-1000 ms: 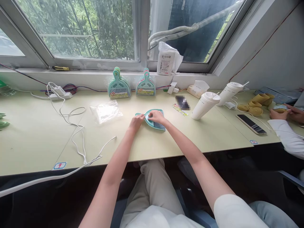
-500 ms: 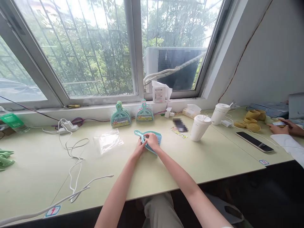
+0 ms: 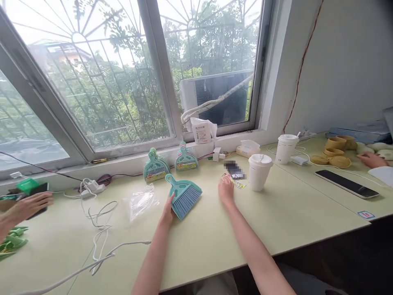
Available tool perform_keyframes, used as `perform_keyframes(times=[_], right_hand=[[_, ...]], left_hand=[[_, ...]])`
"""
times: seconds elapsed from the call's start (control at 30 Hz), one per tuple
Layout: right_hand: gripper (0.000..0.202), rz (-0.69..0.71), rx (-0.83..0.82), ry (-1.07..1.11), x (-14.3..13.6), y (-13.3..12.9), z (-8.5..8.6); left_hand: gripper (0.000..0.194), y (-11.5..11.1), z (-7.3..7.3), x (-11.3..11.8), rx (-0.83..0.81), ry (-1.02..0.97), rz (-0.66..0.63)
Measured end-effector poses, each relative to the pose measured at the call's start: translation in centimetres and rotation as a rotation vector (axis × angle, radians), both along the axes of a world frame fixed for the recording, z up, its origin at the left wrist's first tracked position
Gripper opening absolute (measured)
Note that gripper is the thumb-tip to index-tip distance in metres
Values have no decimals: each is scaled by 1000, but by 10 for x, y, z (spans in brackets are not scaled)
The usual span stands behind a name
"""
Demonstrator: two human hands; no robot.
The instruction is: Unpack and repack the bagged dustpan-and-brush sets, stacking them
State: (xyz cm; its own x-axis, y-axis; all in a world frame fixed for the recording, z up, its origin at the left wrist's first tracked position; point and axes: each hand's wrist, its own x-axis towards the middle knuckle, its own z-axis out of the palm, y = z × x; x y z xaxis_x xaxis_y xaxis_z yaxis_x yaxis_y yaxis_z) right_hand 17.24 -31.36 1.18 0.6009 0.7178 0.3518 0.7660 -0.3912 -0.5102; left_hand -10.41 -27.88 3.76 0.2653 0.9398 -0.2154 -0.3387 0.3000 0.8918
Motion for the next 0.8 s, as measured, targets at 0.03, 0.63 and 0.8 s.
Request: perform_keyframes(times=[0.03,0.63,0.8], right_hand=[[40,40,-53,3,-4,1,-1],[30,375,-85,104,-46,4,1],[47,420,94,466,-62,1,25]], left_hand=[[42,0,0,2,-1,11,-2],[27,16,-3,-12,-53,-79,205],[29,9,-4,-3,-40,-60,182]])
